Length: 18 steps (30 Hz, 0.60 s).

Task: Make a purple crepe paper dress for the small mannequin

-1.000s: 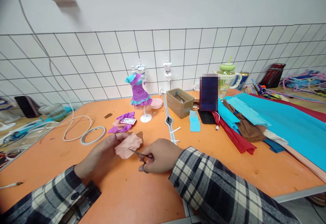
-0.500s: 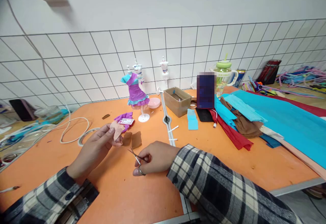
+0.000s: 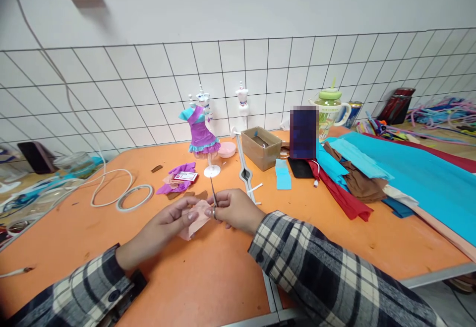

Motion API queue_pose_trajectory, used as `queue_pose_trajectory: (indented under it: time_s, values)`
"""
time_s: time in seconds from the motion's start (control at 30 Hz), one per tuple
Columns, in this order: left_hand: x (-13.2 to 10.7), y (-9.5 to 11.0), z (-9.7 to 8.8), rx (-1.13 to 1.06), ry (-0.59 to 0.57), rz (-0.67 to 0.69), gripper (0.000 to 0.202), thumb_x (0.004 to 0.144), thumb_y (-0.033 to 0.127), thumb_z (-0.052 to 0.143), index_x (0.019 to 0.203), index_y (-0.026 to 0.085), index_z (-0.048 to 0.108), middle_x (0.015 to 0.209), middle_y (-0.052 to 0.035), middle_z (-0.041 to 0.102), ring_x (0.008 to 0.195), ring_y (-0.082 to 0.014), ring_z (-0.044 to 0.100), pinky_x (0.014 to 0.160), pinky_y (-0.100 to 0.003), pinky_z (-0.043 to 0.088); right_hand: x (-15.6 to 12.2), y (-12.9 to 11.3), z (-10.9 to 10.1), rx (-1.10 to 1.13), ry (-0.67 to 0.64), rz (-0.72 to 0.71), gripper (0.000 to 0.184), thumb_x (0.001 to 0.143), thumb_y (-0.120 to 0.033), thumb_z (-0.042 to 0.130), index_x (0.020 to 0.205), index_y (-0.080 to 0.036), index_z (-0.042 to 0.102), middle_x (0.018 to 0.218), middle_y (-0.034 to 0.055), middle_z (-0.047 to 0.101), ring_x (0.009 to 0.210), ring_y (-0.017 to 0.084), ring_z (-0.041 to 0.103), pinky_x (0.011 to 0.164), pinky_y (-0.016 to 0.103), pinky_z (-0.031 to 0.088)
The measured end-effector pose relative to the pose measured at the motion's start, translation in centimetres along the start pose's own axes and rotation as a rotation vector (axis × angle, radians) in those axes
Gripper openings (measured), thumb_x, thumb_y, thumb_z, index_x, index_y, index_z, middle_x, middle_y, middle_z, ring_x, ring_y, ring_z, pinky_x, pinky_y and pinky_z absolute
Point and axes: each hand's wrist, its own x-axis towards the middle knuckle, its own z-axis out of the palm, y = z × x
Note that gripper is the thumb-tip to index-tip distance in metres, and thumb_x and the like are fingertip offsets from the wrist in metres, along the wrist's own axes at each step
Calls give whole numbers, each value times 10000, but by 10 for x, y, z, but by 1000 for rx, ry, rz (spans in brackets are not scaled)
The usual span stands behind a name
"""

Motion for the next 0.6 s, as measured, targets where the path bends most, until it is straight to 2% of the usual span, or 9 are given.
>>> queue_pose_trajectory:
  time_s: [0.13, 0.3, 0.37, 0.47, 0.53, 0.6]
  values:
    - [1, 0, -5, 103, 39, -54, 418, 845, 557, 623, 1010, 200, 484, 607, 71, 518, 464, -83, 432, 443, -192, 306, 2, -3, -4, -58, 132, -44, 395, 653, -417, 795, 913, -150, 666, 759, 4, 630, 613, 90, 521, 392, 141, 383]
    - [1, 0, -11, 173, -87, -183, 438, 743, 563, 722, 806, 175, 529, 559, 55, 527, 417, -85, 432, 410, -211, 289, 3, -6, -9, -48, 169, -79, 321, 684, -391, 763, 880, -160, 655, 777, 11, 642, 615, 95, 520, 373, 142, 343]
    - [2, 0, -13, 161, -76, -217, 438, 731, 567, 729, 783, 172, 548, 535, 54, 515, 403, -89, 428, 403, -216, 278, 3, -5, -10, -49, 193, -74, 327, 689, -392, 757, 897, -159, 661, 797, 18, 653, 610, 93, 517, 366, 142, 327]
    - [2, 0, -15, 81, -27, -188, 419, 729, 533, 748, 822, 157, 589, 586, 44, 516, 447, -79, 418, 422, -206, 264, 3, -4, -13, -63, 228, -77, 366, 713, -428, 732, 952, -158, 667, 815, 27, 668, 577, 85, 494, 366, 151, 336]
    - [2, 1, -16, -4, 29, -150, 394, 758, 500, 739, 880, 149, 610, 651, 31, 520, 502, -76, 411, 447, -197, 274, 1, -5, -14, -58, 164, -73, 402, 748, -491, 684, 959, -148, 672, 822, 37, 677, 527, 73, 459, 361, 164, 339]
    - [3, 1, -18, -84, 85, -105, 367, 793, 468, 720, 938, 146, 620, 700, 18, 520, 559, -82, 416, 479, -192, 292, -1, -7, -15, -49, -10, -34, 461, 771, -558, 640, 934, -129, 682, 798, 46, 681, 469, 58, 410, 348, 173, 302]
